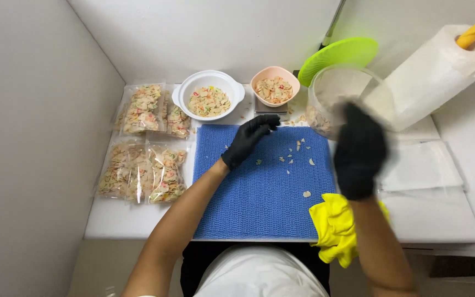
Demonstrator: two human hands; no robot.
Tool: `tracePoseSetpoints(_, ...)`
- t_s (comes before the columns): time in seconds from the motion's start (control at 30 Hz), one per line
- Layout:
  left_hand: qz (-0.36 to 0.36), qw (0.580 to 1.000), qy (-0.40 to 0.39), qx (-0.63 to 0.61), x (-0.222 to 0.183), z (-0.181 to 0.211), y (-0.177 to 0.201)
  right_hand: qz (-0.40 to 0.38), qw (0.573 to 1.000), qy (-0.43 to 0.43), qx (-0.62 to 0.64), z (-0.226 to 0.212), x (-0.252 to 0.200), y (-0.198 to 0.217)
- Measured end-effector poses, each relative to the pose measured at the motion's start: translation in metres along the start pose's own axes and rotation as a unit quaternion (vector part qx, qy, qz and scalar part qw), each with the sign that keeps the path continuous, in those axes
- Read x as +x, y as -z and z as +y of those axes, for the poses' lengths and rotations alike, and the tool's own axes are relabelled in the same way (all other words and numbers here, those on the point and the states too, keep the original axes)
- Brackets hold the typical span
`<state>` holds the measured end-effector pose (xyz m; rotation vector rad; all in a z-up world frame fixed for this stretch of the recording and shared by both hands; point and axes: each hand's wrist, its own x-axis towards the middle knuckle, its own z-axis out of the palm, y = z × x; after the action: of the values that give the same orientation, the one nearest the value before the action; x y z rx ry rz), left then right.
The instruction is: Packaging a shredded food mixture into individual plastic bags for portion control.
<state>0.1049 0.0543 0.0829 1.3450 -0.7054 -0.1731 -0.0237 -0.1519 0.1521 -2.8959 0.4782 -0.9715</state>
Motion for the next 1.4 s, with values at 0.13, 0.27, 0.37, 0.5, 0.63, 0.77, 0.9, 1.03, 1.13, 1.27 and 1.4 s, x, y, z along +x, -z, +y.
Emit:
tracePoseSetpoints(0.13,-0.020,0.990,0.010,-0.137,0.004,-0.019,0.019,0.058,0.877,0.461,0.120,-0.064,0.008,-0.077)
tracePoseSetpoints(0.27,-0.095,0.895,0.018,-0.436,0.022,-0.050,0.044,0.088,0.821,0.514,0.231,-0.067,0.003,-0.128)
tracePoseSetpoints(0.37,-0.110,0.848,0.038,-0.516,0.025,-0.082,0.044,0.067,0.821,0.487,0.291,-0.064,0.003,-0.127)
tracePoseSetpoints(0.5,-0.061,0.902,0.048,-0.424,0.025,-0.108,0.059,0.079,0.837,0.402,0.363,-0.048,0.018,-0.124)
tracePoseSetpoints(0.63,-0.080,0.903,0.069,-0.417,0.029,-0.122,0.052,0.107,0.902,0.210,0.363,-0.037,0.024,-0.087)
tracePoseSetpoints(0.77,-0.084,0.939,0.062,-0.329,0.027,-0.110,0.043,0.109,0.881,0.142,0.438,-0.037,0.027,-0.093)
tracePoseSetpoints(0.9,-0.077,0.942,0.066,-0.320,0.034,-0.144,0.046,0.101,0.883,0.155,0.431,-0.045,0.023,-0.093)
tracePoseSetpoints(1.03,-0.001,0.940,0.081,-0.330,0.024,-0.164,0.049,0.116,0.883,0.137,0.434,-0.047,0.018,-0.109)
tracePoseSetpoints(1.13,-0.025,0.900,0.148,-0.410,0.021,-0.124,0.038,0.136,0.891,0.120,0.417,-0.048,0.018,-0.113)
tracePoseSetpoints(1.27,0.035,0.934,0.111,-0.336,0.025,-0.198,0.058,0.136,0.889,0.104,0.426,-0.044,0.019,-0.116)
tracePoseSetpoints(1.4,0.011,0.908,0.145,-0.393,0.039,-0.289,0.091,0.128,0.880,0.114,0.442,-0.045,0.020,-0.111)
